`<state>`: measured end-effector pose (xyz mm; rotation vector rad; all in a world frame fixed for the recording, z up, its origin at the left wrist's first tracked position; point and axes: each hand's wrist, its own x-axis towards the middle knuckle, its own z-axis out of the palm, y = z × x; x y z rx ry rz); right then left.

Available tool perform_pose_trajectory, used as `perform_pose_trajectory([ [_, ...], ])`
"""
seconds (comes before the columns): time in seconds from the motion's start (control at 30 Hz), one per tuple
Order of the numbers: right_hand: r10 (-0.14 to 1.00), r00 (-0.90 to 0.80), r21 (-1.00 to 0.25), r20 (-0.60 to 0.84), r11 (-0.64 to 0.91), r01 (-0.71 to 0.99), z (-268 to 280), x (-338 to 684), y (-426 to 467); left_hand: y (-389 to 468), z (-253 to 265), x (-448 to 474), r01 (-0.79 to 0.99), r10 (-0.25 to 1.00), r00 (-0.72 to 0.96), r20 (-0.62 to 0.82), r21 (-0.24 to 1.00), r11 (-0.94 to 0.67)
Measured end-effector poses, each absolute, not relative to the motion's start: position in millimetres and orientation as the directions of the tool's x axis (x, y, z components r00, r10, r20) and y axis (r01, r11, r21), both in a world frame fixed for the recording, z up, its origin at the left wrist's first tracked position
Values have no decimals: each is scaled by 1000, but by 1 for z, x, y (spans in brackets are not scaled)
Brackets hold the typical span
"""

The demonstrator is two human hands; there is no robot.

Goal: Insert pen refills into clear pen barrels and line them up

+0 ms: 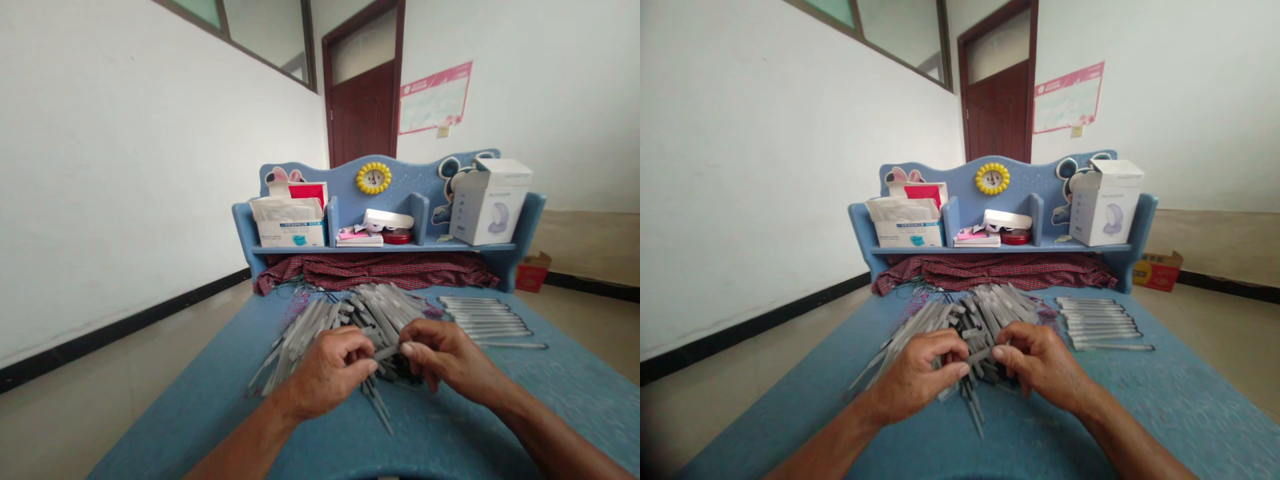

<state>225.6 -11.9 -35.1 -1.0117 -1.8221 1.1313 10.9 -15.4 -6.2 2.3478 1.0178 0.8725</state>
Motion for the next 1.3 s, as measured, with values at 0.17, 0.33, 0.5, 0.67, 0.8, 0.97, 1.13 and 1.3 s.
perform_pose_trajectory([
  [0.17, 892, -423, -932, 159, 277, 234, -36, 227, -11, -16, -6, 12, 509, 753, 542, 373, 567, -647],
  [0.33, 892, -425, -946, 156, 258, 195, -37, 227, -12, -17, -6, 12, 520, 714, 554, 428, 492, -699],
  [0.5, 891, -435, -954, 128, 230, 192, -41, 225, -11, -14, -13, 11, 528, 563, 623, 543, 239, -815],
  [0.67, 902, -423, -967, 81, 175, 187, -42, 224, -11, -13, -18, 11, 535, 430, 676, 598, 3, -845],
  [0.8, 905, -423, -981, 48, 123, 151, -39, 223, -12, -15, -18, 13, 518, 331, 703, 629, -134, -845],
  [0.97, 905, -425, -993, 0, 50, 105, -39, 223, -12, -21, -17, 17, 544, 310, 717, 624, -224, -808],
  [1.13, 903, -428, -997, -37, -6, 75, -40, 223, -12, -22, -20, 18, 536, 265, 718, 643, -269, -800],
  [1.3, 909, -414, -997, -52, -27, 66, -38, 221, -13, -21, -22, 18, 534, 244, 717, 652, -290, -794],
])
